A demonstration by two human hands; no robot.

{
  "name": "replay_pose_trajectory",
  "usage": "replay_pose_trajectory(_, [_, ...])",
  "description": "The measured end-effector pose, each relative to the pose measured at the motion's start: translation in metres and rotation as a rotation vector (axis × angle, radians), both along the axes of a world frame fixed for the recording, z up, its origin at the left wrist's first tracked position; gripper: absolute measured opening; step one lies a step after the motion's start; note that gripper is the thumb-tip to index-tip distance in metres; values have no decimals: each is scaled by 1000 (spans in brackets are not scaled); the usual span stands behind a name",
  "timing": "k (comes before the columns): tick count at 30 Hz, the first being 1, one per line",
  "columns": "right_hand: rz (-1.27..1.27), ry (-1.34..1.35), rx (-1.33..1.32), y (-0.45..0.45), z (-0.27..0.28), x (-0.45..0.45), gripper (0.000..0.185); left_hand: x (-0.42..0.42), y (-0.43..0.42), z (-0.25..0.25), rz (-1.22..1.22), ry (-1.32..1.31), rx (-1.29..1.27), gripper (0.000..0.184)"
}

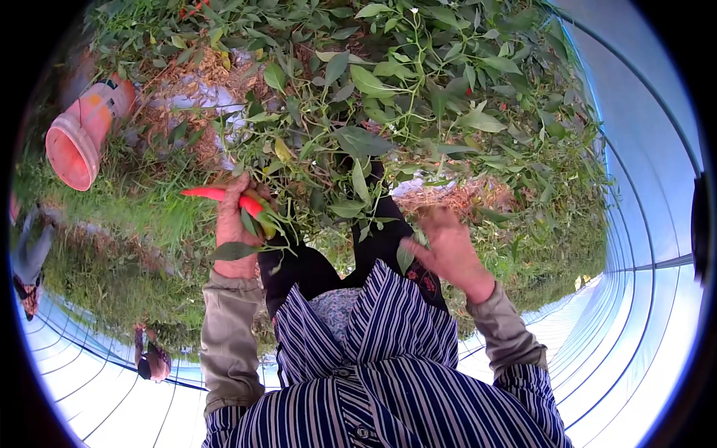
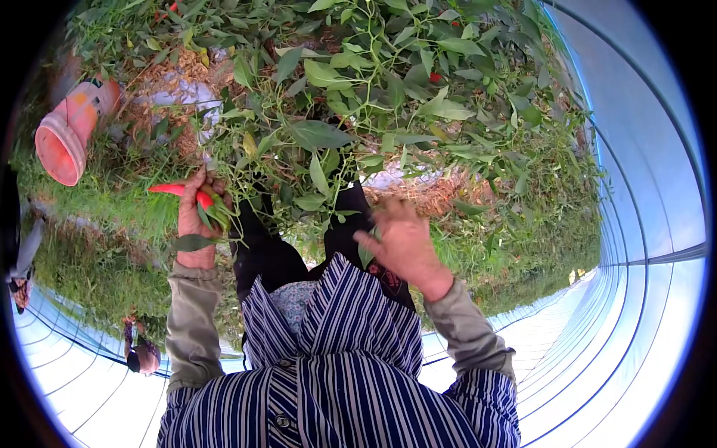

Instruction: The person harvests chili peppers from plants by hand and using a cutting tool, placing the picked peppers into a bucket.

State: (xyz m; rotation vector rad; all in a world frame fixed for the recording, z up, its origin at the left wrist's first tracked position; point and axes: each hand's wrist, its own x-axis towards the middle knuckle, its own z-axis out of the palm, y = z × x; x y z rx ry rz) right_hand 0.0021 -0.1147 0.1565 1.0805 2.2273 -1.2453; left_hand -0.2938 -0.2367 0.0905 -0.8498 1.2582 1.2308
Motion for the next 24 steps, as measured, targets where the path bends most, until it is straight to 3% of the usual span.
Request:
replay_pose_trajectory(1, [7,-47,220,1,-19,9,25,-1,2,1,-23,27,14,14])
replay_pose_trajectory(3, [-801,-122,-240,12,-49,11,27,3,1,-3,-23,35,-36,14])
replay_pose_trajectory(5, [-983,92,-77,3,-111,21,23,8,7,-1,-13,60,-78,17])
replay_pose_trajectory(7, [-1179,-105,-342,8,-161,20,21,11,1,-9,-10,0,-53,16])
replay_pose_trajectory(8, [-1180,-104,-344,9,-177,13,21,13,-2,-12,-6,-63,-30,15])
replay_pose_trajectory(10, [-1798,-16,-833,11,-203,-6,18,20,-1,-14,-41,-35,-31,16])
replay_pose_trajectory(14, [-1840,165,-627,11,-249,-11,15,28,1,-14,-105,28,-79,19])
replay_pose_trajectory(16, [-1353,570,-626,4,-298,17,13,26,-2,-14,-140,-45,-54,15])
replay_pose_trajectory(18, [-1710,606,-888,2,-312,34,10,26,-4,-15,-133,-48,-66,16])
replay_pose_trajectory(19, [-1698,782,-1262,5,-313,47,10,26,-5,-16,-124,-51,-74,16])
replay_pose_trajectory(22, [-1602,717,-1329,22,-295,61,17,25,-6,-18,-130,-44,-85,16])
replay_pose_trajectory(24, [-1994,419,-731,45,-239,26,16,26,-6,-18,-135,-43,-78,16])
